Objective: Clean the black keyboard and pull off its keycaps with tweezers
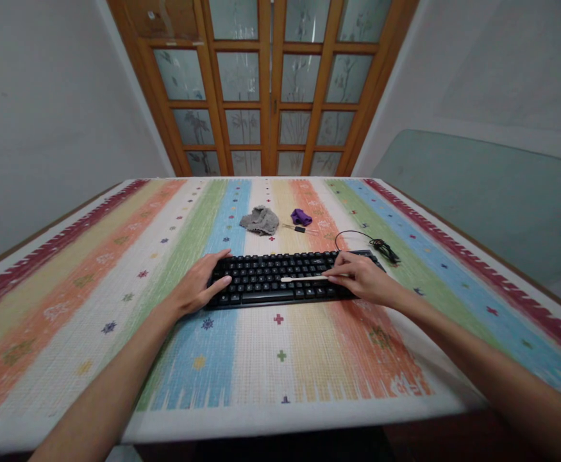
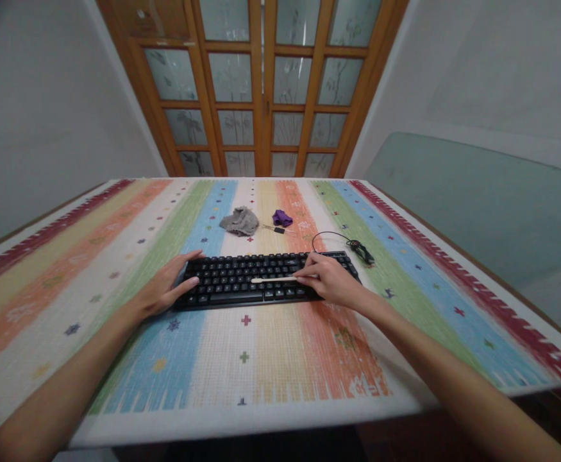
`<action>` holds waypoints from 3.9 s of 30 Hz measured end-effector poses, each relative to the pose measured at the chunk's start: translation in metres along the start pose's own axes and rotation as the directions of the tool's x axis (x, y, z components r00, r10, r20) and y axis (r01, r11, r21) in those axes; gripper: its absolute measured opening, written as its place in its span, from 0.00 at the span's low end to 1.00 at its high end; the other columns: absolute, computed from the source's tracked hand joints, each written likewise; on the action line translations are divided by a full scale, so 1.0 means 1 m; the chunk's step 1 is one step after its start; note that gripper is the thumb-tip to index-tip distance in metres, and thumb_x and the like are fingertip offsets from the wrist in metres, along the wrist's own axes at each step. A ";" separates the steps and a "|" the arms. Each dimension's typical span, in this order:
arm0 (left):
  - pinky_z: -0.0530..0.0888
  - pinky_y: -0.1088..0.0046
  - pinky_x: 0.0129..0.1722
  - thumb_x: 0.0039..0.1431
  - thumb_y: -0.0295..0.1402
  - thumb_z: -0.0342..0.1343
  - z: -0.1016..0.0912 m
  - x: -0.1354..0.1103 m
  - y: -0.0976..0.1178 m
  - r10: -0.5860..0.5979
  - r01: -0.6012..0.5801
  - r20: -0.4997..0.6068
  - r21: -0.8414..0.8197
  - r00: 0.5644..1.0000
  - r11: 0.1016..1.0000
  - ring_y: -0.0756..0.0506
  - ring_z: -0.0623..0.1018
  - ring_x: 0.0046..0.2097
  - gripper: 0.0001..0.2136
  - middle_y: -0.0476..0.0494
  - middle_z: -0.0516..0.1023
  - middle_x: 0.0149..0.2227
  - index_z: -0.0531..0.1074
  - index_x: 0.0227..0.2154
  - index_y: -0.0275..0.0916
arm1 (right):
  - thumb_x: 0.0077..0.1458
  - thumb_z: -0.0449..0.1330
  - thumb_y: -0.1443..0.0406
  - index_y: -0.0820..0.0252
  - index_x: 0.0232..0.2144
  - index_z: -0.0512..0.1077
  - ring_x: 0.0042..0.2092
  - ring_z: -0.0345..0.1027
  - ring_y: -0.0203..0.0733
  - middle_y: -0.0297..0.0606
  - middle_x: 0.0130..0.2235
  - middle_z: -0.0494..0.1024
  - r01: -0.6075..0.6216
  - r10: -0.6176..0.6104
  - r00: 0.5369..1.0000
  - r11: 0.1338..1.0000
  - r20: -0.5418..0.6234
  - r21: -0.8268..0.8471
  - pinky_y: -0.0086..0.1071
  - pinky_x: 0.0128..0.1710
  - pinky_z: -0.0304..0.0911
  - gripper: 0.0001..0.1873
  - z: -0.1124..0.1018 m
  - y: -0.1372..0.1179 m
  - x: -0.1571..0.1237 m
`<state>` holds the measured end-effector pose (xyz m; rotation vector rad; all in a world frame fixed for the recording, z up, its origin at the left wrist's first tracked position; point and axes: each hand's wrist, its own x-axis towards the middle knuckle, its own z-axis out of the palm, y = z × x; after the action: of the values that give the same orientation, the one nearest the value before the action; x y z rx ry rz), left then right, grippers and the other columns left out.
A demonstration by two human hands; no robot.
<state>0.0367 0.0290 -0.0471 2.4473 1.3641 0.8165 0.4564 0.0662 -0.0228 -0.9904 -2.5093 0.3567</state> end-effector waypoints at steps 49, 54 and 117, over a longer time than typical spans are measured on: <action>0.66 0.50 0.63 0.68 0.49 0.46 0.002 0.001 -0.001 -0.047 0.047 0.014 0.015 0.999 0.999 0.34 0.72 0.61 0.28 0.34 0.72 0.61 0.59 0.65 0.38 | 0.62 0.52 0.41 0.56 0.35 0.80 0.35 0.75 0.48 0.47 0.36 0.81 -0.345 0.344 0.926 0.938 -0.154 0.021 0.39 0.34 0.67 0.30 -0.059 0.060 -0.091; 0.65 0.51 0.64 0.68 0.50 0.46 0.002 0.001 -0.001 -0.068 0.068 0.025 0.009 0.997 0.998 0.35 0.72 0.62 0.29 0.34 0.71 0.61 0.59 0.65 0.38 | 0.61 0.51 0.38 0.57 0.35 0.80 0.36 0.76 0.51 0.49 0.36 0.82 -0.364 0.360 0.920 0.931 -0.153 0.008 0.42 0.35 0.69 0.33 -0.060 0.068 -0.099; 0.66 0.50 0.64 0.72 0.47 0.34 0.002 0.001 -0.007 -0.117 0.116 -0.025 -0.053 0.993 0.992 0.35 0.72 0.62 0.29 0.34 0.73 0.61 0.64 0.64 0.36 | 0.69 0.52 0.66 0.59 0.41 0.77 0.42 0.72 0.42 0.42 0.40 0.78 0.099 -0.087 0.991 0.988 -0.100 0.120 0.34 0.43 0.65 0.13 0.015 -0.072 0.026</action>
<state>0.0334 0.0341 -0.0519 2.3013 1.4614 0.8507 0.3902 0.0316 -0.0011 -0.8194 -2.4068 0.4220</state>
